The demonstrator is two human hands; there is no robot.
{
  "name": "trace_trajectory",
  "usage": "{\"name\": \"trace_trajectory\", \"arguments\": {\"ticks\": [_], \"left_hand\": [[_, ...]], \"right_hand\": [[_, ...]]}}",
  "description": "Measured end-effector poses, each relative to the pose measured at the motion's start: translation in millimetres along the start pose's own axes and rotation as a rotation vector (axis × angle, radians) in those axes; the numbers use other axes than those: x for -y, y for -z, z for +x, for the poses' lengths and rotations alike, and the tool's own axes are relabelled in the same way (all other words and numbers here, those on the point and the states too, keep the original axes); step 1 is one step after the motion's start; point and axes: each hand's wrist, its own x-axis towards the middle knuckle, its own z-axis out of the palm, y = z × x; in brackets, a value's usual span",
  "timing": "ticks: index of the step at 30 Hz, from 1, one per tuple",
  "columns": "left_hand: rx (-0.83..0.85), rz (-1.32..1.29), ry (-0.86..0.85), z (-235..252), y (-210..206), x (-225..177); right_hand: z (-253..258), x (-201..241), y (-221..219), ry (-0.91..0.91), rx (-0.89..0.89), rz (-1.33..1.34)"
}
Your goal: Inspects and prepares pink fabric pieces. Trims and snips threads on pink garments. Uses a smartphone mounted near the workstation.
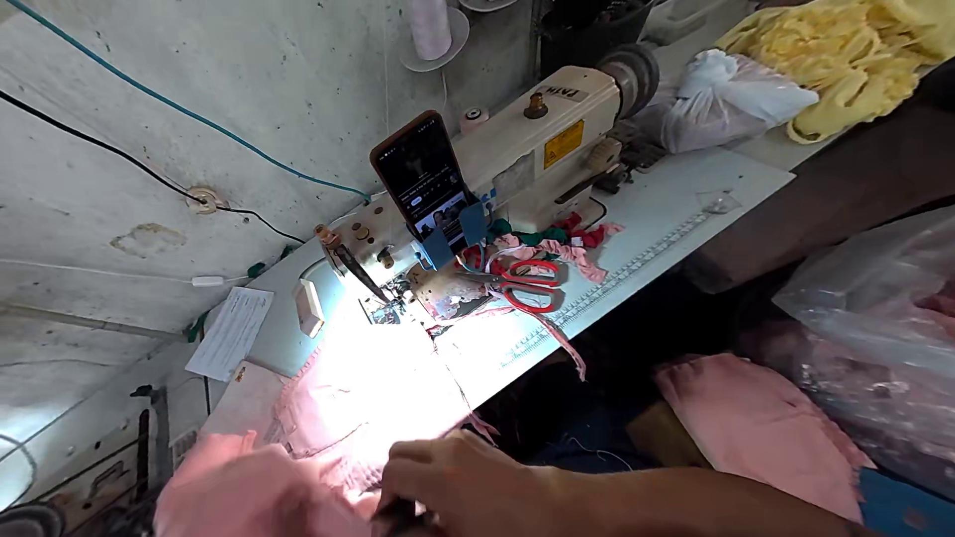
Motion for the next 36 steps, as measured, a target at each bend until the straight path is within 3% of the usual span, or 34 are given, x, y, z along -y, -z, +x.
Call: {"name": "trace_trajectory", "arguments": {"ticks": [4,6,8,16,25,28,31,36], "left_hand": [[0.326,0.611,0.523,-3.3,-38.8,34.2],[0.389,0.767,0.544,-14.5,-49.8,32.8],[0.338,0.817,0.478,-27.5,-54.5,16.6],[-0.021,0.417,0.285,-49.9,-71.0,-2.1],[0.390,0.542,0.161,-43.8,-74.1,20.6],[0.540,0.253,0.296,-45.2,-76.7,25.6],[0.498,-0.201,0.497,-48.1,-79.8,30.4],[0.513,-0.338,0.581,-43.7,-79.1,28.3]], "right_hand": [[1.6,-41.7,-5.8,-0.407,-0.012,-0.164],[-3.3,-57.4,-4.6,-0.512,-0.059,-0.165],[-12.3,-61.3,-4.0,-0.562,-0.114,-0.109],[-10.5,-59.3,-2.6,-0.590,-0.200,-0.013],[-14.1,-57.2,0.8,-0.517,-0.234,-0.056],[-17.5,-58.7,3.0,-0.538,-0.199,-0.037],[-18.6,-57.7,7.6,-0.545,-0.156,0.065],[-18.2,-49.2,17.3,-0.473,-0.138,0.056]]}}
